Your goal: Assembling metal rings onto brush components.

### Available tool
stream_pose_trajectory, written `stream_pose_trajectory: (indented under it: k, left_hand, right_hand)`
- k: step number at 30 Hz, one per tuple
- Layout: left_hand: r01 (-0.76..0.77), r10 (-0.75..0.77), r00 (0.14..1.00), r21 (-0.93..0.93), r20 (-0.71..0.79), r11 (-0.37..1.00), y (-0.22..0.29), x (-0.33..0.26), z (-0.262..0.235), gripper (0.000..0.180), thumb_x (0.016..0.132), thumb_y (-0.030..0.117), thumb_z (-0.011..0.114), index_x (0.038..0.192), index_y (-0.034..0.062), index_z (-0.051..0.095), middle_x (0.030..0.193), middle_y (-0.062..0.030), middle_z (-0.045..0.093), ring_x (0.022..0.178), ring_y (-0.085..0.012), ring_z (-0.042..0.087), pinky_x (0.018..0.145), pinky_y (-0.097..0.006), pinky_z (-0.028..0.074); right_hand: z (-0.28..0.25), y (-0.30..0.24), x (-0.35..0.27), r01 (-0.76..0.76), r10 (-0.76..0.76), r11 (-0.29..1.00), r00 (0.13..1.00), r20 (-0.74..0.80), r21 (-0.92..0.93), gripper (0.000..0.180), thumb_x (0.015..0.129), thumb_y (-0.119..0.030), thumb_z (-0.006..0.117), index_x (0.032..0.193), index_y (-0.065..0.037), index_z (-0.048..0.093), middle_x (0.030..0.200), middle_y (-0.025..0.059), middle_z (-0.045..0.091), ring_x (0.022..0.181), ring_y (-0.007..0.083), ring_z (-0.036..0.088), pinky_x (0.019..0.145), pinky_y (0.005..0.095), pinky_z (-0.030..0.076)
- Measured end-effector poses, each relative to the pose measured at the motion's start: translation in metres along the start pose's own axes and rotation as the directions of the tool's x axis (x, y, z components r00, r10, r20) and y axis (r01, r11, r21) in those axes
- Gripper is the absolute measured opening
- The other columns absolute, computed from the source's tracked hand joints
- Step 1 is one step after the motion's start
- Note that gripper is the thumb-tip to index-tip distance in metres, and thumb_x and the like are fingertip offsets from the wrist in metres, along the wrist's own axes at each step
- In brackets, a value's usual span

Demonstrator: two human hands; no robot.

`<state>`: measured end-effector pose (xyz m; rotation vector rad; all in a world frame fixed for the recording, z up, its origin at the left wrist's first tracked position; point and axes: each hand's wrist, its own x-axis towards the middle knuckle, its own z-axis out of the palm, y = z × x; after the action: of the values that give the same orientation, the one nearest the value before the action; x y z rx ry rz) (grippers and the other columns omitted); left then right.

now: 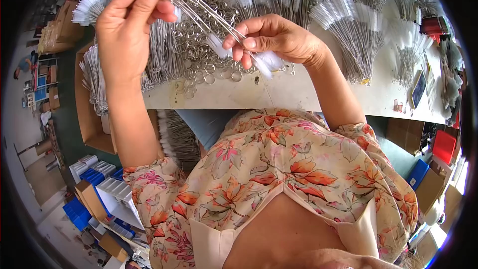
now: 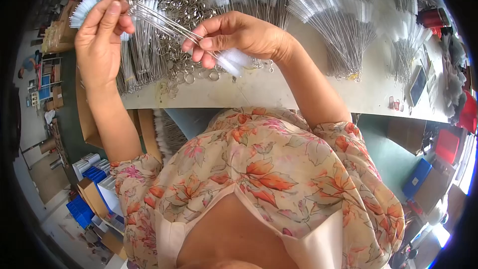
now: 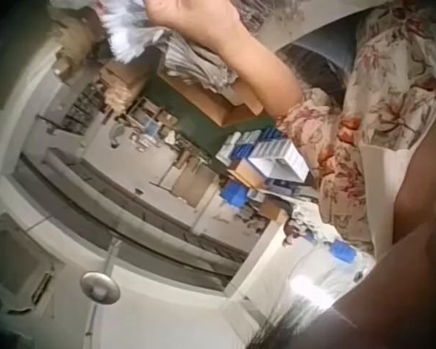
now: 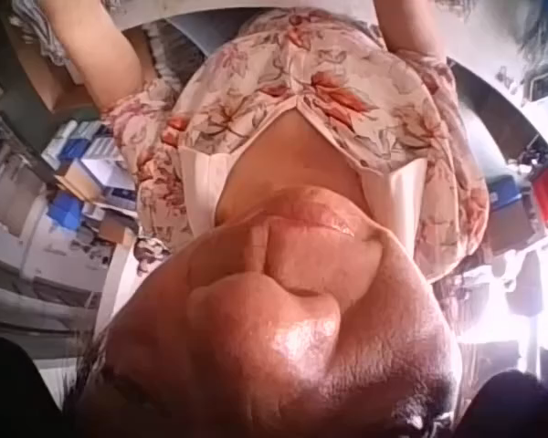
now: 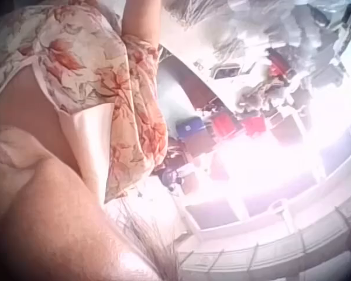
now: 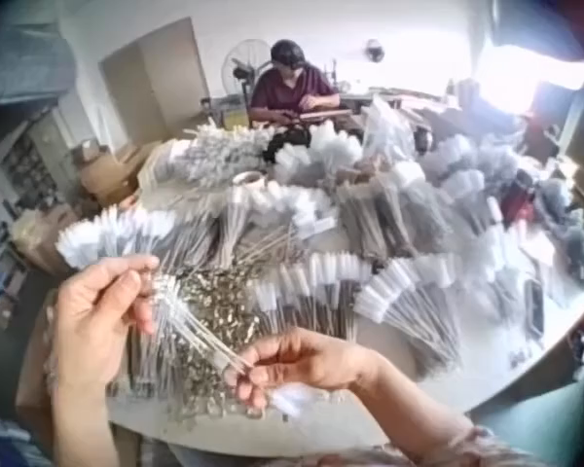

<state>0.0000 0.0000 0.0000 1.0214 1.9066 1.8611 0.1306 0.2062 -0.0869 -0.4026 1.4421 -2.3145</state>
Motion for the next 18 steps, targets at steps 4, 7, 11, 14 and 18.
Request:
stream_pose_trajectory:
  k: [4,7,11,14,18]
  left_hand:
    - [-0.073,0.075,0.997,-0.048,0.028,0.996,0.015,0.003,0.0,0.027,0.09,0.007,0.051,0.113,-0.0056,0.056,0.099,-0.0095,0.06,0.076,-0.0088,0.055,0.068,-0.024,0.047]
    - [-0.093,0.095,0.992,-0.028,0.083,0.995,0.017,0.008,-0.003,0.026,0.09,0.007,0.05,0.113,-0.0055,0.056,0.103,-0.0103,0.059,0.075,-0.0089,0.054,0.068,-0.024,0.046]
    - [-0.253,0.253,0.967,0.019,-0.013,0.967,0.025,0.024,-0.012,0.024,0.091,0.004,0.047,0.111,-0.0069,0.054,0.106,-0.0118,0.058,0.082,-0.0114,0.053,0.072,-0.025,0.043]
    - [-0.429,0.438,0.89,0.096,-0.128,0.898,0.06,0.025,-0.031,0.021,0.091,0.001,0.045,0.107,-0.009,0.054,0.108,-0.0165,0.057,0.088,-0.0168,0.054,0.08,-0.03,0.045]
    - [-0.586,0.635,0.741,0.253,-0.216,0.77,0.087,0.028,-0.059,0.018,0.089,-0.002,0.045,0.099,-0.0098,0.058,0.095,-0.0156,0.061,0.082,-0.0186,0.059,0.071,-0.029,0.049]
  right_hand:
    - [0.006,0.008,-0.008,0.069,-0.063,0.991,0.996,-0.056,0.112,0.031,0.087,-0.013,0.057,0.114,0.001,0.054,0.092,0.009,0.063,0.078,0.0146,0.062,0.073,0.027,0.05]
    - [0.002,0.018,-0.016,0.049,-0.041,0.985,0.998,-0.052,0.163,0.038,0.084,-0.018,0.06,0.115,0.002,0.052,0.089,0.01,0.063,0.078,0.015,0.062,0.064,0.0275,0.051]
    - [0.011,0.021,-0.026,-0.016,-0.009,0.96,0.996,0.085,0.281,0.065,0.078,-0.039,0.066,0.119,0.007,0.046,0.072,0.0064,0.056,0.059,0.0061,0.053,0.04,0.0178,0.037]
    - [0.016,0.014,-0.025,0.004,-0.056,0.914,0.992,0.115,0.405,0.053,0.086,-0.042,0.056,0.118,0.0,0.05,0.063,-0.0074,0.032,0.049,0.0007,0.022,0.04,0.0154,0.018]
    - [0.013,-0.005,-0.031,-0.017,0.014,0.999,0.994,-0.105,-0.03,0.03,0.094,-0.03,0.045,0.1,-0.006,0.062,0.063,-0.0064,0.04,0.05,0.002,0.031,0.04,0.0172,0.023]
